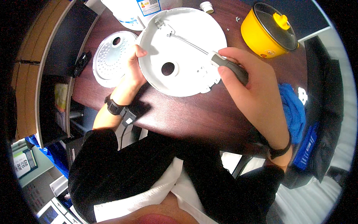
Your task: The person uses a screwdriver to remove screws from the white lid of a rice cooker. They place the screws on the table and then wipe the screwdriver with a blue cloth.
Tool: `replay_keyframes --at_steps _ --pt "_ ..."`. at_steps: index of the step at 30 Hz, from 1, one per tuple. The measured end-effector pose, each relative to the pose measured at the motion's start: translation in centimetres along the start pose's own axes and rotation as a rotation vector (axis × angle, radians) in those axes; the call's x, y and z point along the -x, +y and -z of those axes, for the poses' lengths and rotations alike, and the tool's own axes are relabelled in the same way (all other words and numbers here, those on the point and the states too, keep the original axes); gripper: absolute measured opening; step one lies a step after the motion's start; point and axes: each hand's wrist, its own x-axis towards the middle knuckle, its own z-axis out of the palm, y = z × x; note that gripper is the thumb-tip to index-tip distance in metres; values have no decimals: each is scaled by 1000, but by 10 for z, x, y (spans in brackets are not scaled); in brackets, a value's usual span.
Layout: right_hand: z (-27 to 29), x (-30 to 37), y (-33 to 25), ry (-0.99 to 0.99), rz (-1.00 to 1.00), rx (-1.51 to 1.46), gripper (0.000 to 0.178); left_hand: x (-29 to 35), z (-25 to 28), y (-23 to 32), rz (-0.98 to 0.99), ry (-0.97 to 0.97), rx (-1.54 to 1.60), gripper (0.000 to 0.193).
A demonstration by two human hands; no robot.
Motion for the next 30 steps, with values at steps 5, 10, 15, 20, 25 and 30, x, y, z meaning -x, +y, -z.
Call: replay_keyframes --at_steps 5,10,15,20,25,30 --pt "-3 -1 -3 20 50 32 24 0 -1 0 -14 -17 -31 73" --pt "-7 -1 -7 60 111 88 21 0 -1 -1 4 -4 -40 72" --pt "-1 -9 -19 -8 349 451 31 1 -2 -2 -10 -6 -40 71" --pt "12 -30 -31 -77 509 754 33 0 3 -3 -27 20 -31 69" --pt "24 -40 -35 -128 543 721 31 -2 0 -2 -24 -13 -52 70" --pt "40 -31 -21 -158 531 703 32 -4 -6 -2 -35 -76 -94 73"
